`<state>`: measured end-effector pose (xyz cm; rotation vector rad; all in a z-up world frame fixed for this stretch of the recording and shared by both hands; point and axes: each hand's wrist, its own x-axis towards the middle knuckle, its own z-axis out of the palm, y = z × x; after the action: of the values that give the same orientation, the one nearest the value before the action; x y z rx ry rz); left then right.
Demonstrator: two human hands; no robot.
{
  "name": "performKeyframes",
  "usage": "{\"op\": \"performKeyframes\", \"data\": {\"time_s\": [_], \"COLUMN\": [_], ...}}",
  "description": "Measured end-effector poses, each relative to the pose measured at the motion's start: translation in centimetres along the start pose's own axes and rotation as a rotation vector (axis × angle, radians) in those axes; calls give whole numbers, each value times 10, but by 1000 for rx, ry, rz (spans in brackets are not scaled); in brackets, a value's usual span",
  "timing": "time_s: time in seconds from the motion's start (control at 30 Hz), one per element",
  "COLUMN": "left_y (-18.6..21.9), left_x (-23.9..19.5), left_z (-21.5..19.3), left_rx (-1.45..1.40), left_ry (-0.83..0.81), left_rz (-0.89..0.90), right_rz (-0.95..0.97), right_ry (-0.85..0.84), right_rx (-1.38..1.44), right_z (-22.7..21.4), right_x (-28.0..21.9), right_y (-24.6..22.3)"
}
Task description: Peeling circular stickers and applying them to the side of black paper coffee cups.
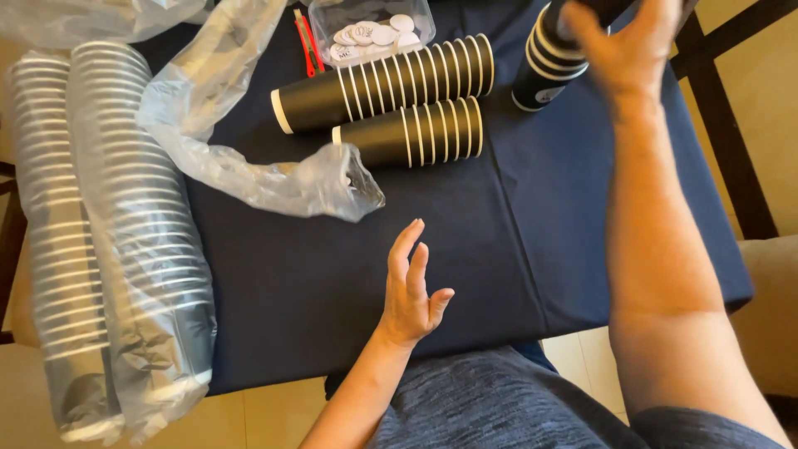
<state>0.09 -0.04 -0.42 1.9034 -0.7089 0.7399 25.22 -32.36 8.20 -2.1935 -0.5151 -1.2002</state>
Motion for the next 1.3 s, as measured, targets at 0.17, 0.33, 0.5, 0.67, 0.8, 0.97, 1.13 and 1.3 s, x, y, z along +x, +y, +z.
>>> {"op": "performKeyframes", "data": {"time_s": [0.17, 0.33, 0.5, 0.67, 0.8, 0.97, 1.13, 1.3], "left_y": [-2, -3, -5, -4, -4, 12, 22, 19], "left_x": [-2, -3, -2, 2, 11, 55, 107, 99], "left_z": [1, 2, 3, 3, 9, 15, 20, 25], "left_rx": [-9, -13, -15, -29, 0, -47, -232, -212], "left_ry": [3, 1, 2, -27, -78, -92, -144, -167], "left_rz": [-33, -48, -62, -73, -49, -97, -254, -251], "right_rz": [80, 189, -1, -65, -37, 15, 370, 637], "right_ry": [-187, -513, -515, -427, -426, -449, -329, -421], "right_rx": [44, 155, 112, 33, -13, 120, 1002, 954], "right_z": [-1, -24, -26, -18, -14, -9, 11, 30], "right_x": [-14, -17, -25, -38, -46, -63, -87, -88], "right_y": [-21, -26, -1, 9, 24, 33, 43, 62]}}
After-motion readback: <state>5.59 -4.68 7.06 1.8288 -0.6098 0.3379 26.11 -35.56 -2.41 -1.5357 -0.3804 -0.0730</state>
